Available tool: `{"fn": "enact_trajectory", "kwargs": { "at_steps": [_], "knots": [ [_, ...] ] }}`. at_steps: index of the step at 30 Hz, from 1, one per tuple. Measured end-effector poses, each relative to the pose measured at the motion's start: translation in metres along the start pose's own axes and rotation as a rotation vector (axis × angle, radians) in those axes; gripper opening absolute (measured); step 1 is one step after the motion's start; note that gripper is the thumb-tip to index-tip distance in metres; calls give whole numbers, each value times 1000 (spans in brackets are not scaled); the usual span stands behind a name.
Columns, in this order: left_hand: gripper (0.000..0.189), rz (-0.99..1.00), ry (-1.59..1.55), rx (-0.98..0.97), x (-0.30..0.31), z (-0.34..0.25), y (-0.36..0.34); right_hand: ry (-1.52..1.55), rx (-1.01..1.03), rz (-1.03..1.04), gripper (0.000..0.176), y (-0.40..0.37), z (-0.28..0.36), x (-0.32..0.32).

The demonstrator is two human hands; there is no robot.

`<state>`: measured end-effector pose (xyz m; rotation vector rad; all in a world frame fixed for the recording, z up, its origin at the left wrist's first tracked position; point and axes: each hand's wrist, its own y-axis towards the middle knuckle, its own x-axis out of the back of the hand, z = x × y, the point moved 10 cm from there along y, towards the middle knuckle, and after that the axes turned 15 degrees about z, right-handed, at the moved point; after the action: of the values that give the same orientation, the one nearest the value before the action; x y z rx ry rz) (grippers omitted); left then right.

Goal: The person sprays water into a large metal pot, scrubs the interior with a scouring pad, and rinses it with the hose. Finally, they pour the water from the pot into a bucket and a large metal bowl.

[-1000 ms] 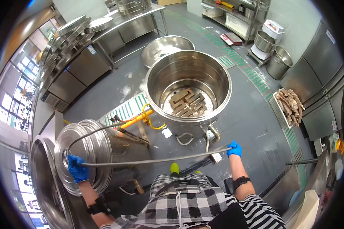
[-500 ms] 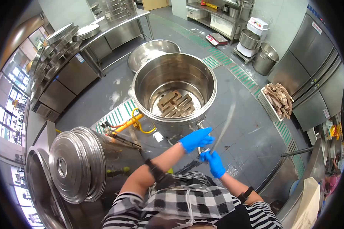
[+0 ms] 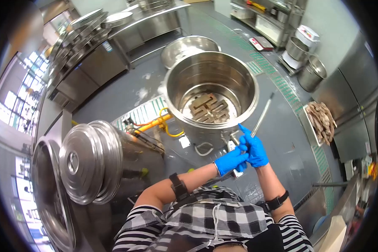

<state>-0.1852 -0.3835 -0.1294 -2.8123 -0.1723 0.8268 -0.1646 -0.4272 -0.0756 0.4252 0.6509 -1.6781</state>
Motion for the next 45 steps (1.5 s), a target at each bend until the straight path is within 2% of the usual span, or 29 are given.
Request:
{"fn": "enact_trajectory", "kwargs": {
  "at_steps": [2,3,6,7,8,9,11,12,13,14,15,16,17,18,19,20,22,23,25,26,28,30,32,34,36,38,40,41,45],
  "knots": [
    [30,178,911,-423,-12,-52,-15,-82,-45,114,49,18,-2,-4],
    [33,250,1087,24,3,-40,-24,131,-77,104,40,22,-6,-12],
    [33,173,983,179,92,-43,-71,-78,-179,96,40,37,-11,9],
    [31,-20,758,40,137,-58,-99,-169,-179,73,40,40,-8,19],
    [29,-270,798,-39,196,-67,-127,-260,-178,49,40,43,-5,26],
    [26,-475,1017,187,273,-51,-155,-260,-187,55,40,44,-4,21],
    [23,-942,986,183,358,-80,-239,-179,-132,-259,37,41,15,37],
    [21,-1055,1007,194,395,-87,-273,-181,-138,-272,37,52,16,44],
    [19,-1173,1378,325,419,-100,-299,-242,-178,-272,37,59,18,56],
    [16,-1359,787,356,431,-105,-338,-302,-210,-299,38,56,21,67],
    [17,-1333,1342,326,476,-106,-348,-466,-261,-265,41,66,31,56],
    [13,-1399,1126,510,512,-93,-372,-580,-326,-313,43,71,34,57],
    [20,-1451,1174,553,485,-118,-373,-624,-381,-359,42,73,32,63],
    [36,-1525,1219,546,510,-99,-386,-667,-441,-391,41,77,29,69],
    [43,-1386,1217,463,558,-68,-391,-664,-442,-431,41,81,30,72],
    [41,-1176,877,600,552,-63,-380,-692,-524,-443,41,83,26,75],
    [36,-1159,879,433,628,-7,-404,-709,-623,-473,41,85,24,75],
    [36,-1134,879,441,628,-10,-398,-744,-654,-472,41,87,24,73],
    [30,-994,1090,736,609,-27,-387,-819,-703,-470,41,91,26,68],
    [30,-976,1093,741,594,-43,-379,-811,-712,-484,41,92,26,68],
    [23,-958,1095,986,574,-62,-374,-802,-762,-420,41,97,20,65],
    [26,-1013,1040,995,571,-70,-369,-816,-787,-403,41,105,13,55],
    [29,-1220,920,1134,553,-89,-374,-827,-811,-385,41,111,1,50],
    [33,-1186,927,1122,594,-60,-386,-847,-815,-331,42,119,-16,50],
    [33,-1223,549,970,578,-55,-386,-845,-807,-298,42,127,-21,43],
    [31,-1193,674,1049,566,-69,-381,-739,-741,-291,42,136,-22,33],
    [26,-1170,926,832,567,-66,-376,-769,-712,-292,42,143,-25,38],
    [22,-1131,1170,846,595,-41,-384,-835,-678,-266,42,150,-24,38],
    [23,-1005,1140,867,590,-55,-378,-894,-664,-225,41,168,-23,29]
  ]
}}
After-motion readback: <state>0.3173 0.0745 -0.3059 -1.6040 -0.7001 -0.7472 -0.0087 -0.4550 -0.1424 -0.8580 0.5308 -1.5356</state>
